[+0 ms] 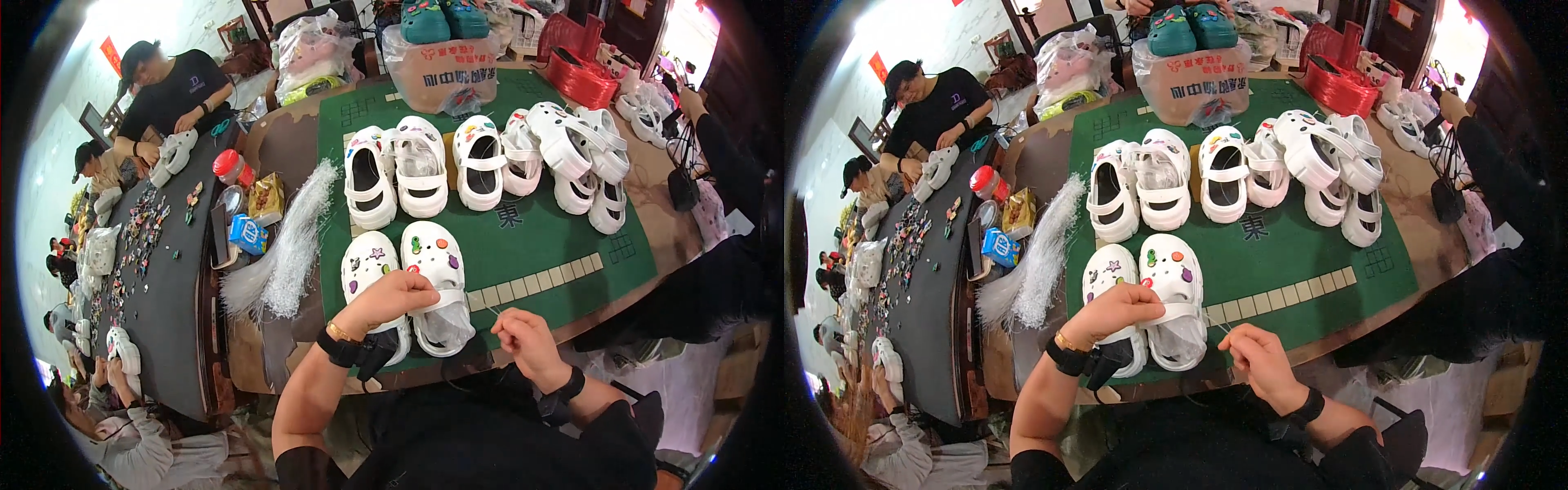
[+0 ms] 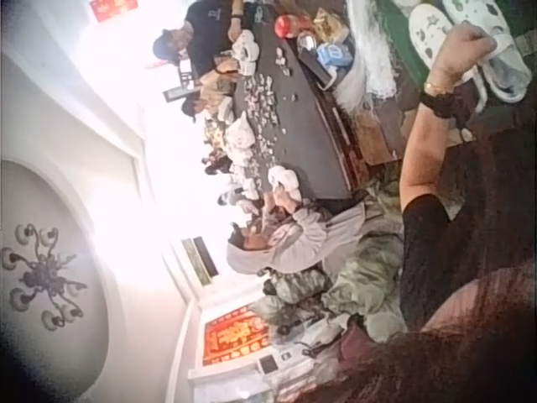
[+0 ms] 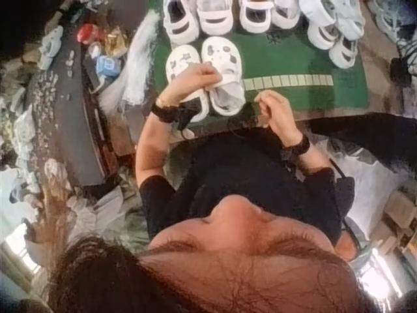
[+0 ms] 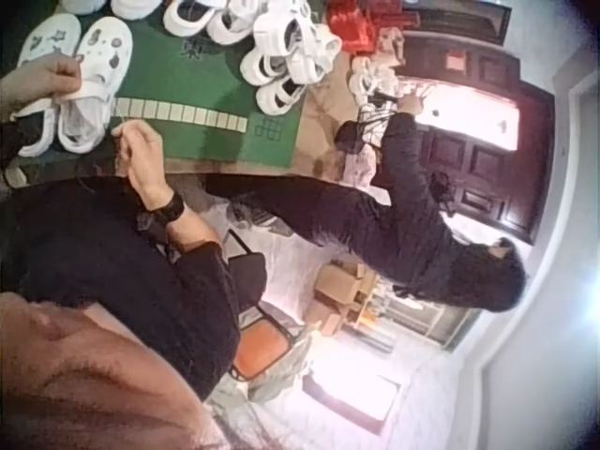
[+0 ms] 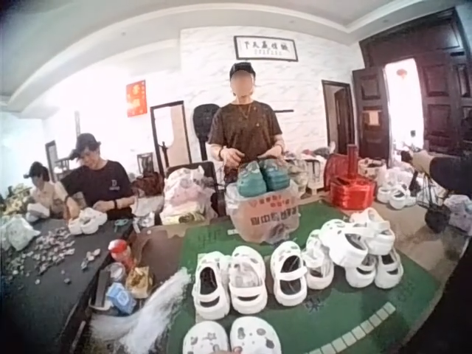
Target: Assembling and decorating plastic clogs with charms and packaging them.
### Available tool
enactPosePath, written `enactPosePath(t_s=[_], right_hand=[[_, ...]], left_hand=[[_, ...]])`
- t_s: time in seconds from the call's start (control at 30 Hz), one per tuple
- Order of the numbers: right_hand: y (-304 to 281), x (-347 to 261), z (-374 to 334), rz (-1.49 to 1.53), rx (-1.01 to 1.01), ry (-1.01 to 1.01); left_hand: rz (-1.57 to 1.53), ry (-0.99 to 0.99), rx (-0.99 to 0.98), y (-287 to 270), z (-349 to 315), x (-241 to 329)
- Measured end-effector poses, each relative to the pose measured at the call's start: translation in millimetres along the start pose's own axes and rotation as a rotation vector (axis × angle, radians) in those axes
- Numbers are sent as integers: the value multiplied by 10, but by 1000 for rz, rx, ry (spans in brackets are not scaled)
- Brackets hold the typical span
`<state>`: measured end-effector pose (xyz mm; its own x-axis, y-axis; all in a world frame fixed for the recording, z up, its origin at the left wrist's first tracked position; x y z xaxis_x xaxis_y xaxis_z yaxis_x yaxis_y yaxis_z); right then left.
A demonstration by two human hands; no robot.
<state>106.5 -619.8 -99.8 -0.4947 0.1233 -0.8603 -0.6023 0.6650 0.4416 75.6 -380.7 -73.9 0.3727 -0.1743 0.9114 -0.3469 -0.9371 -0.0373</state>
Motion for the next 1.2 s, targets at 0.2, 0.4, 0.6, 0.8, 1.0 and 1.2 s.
enactPosePath(t_s=[0.2,0.4,0.6,0.8,1.0,1.2], right_hand=[[31,-242,-46,-178,63,-438],[125,-326,-162,-184,-220,22],[110,-174,-39,-204,-130,272],[87,80,32,-232,-123,376],[199,59,163,-147,-107,431],[237,134,411,-144,-147,277]], left_hand=[[25,-12,1,-4,-11,13],[30,-16,1,-8,-8,37],[-7,16,52,-1,-3,26],[-3,13,25,-8,15,-15],[46,5,23,17,-28,45],[118,22,112,21,3,88]])
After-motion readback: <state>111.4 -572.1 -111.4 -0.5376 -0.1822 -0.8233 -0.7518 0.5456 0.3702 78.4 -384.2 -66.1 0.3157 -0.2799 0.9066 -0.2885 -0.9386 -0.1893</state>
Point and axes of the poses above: each hand's wrist, its own z-axis towards the middle knuckle, its own y-axis out of the palm, x = y × z, the point moved 6 cm from there along z, towards the middle knuckle, and after that the axes turned 10 degrees about -x, right-handed, at the moved point
